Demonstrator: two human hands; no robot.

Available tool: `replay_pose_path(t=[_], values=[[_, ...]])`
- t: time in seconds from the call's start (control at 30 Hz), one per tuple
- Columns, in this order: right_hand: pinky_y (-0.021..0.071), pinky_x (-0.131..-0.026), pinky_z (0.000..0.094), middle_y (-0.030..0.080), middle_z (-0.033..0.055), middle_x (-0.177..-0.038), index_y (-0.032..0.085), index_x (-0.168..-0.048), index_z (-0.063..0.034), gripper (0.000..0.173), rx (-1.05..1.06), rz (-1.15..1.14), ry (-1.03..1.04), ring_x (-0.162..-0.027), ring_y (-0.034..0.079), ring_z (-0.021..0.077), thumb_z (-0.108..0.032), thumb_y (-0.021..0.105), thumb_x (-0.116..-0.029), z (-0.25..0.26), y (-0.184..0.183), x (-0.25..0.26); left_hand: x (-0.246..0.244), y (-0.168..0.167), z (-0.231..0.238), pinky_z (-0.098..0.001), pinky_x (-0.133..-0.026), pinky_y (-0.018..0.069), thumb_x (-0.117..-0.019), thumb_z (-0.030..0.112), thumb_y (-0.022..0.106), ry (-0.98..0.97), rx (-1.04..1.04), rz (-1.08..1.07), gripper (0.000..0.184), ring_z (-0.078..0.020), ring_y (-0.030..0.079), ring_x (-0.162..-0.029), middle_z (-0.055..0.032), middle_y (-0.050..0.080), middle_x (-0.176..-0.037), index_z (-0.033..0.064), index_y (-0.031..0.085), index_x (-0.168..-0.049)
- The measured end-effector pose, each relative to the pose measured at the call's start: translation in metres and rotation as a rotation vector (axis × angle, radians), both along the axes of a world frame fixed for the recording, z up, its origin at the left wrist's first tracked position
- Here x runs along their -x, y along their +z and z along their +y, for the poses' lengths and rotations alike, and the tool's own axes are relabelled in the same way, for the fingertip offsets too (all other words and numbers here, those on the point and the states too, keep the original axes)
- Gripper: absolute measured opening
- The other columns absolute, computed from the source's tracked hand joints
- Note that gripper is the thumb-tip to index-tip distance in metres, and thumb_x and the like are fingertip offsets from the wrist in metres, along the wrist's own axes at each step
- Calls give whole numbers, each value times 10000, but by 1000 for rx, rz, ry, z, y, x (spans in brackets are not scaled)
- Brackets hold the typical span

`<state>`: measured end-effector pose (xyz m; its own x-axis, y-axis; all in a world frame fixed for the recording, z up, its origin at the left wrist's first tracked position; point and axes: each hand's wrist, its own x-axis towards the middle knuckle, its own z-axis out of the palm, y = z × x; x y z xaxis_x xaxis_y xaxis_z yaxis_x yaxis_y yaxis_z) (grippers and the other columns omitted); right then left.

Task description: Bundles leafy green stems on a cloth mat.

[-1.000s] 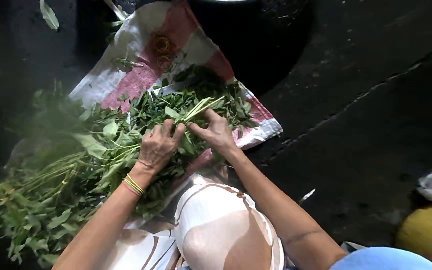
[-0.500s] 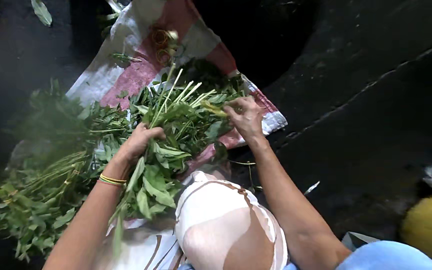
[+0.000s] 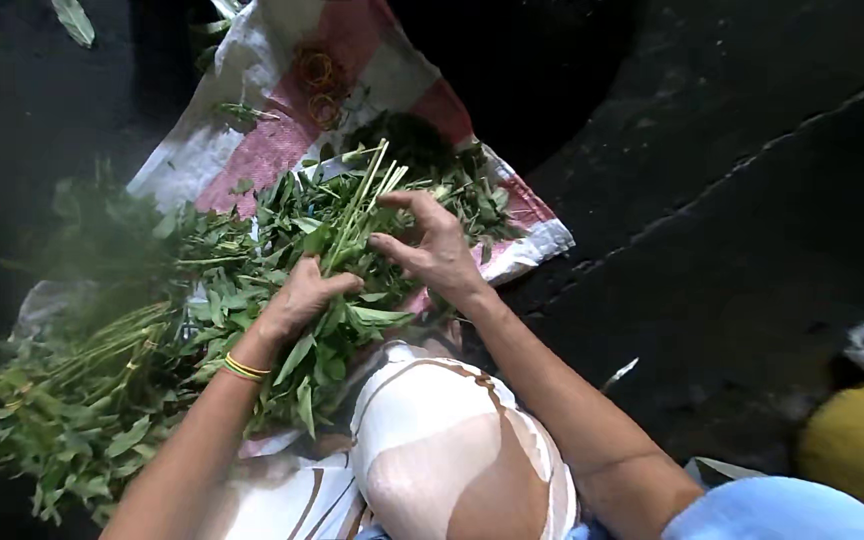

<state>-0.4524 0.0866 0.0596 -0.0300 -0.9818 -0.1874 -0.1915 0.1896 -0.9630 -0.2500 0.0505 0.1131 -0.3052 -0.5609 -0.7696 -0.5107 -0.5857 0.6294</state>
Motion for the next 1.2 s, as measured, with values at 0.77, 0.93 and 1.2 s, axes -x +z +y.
replay_pose_path(t=[0.77, 0.93, 1.2], values=[[578, -654, 387, 723, 120, -851, 719, -1168, -8, 245, 127, 232, 76, -675, 673, 199, -134, 710, -958, 1, -9, -10, 0, -19, 11, -450, -955, 553, -874, 142, 747, -103, 174, -106, 795, -206, 663, -1126, -141, 651, -1278, 103, 331, -1550], [588, -846, 501, 752, 179, -1003, 757, -1067, 6, 195, 132, 494, -39, -903, 738, 311, -118, 620, -1004, -9, -36, 26, -10, -14, 10, -450, -953, 541, -964, 178, 646, -155, 107, -96, 758, -217, 655, -1120, -162, 639, -1301, 114, 253, -1610], [464, -1032, 536, 602, 235, -1340, 657, -1317, -24, 552, 106, 571, -143, -1261, 551, 393, -476, 581, -1008, -15, -4, 38, -5, -18, 9, -637, -883, 523, -973, 157, 652, -451, 287, -334, 617, -410, 670, -1056, -237, 667, -1163, 75, 362, -1511]])
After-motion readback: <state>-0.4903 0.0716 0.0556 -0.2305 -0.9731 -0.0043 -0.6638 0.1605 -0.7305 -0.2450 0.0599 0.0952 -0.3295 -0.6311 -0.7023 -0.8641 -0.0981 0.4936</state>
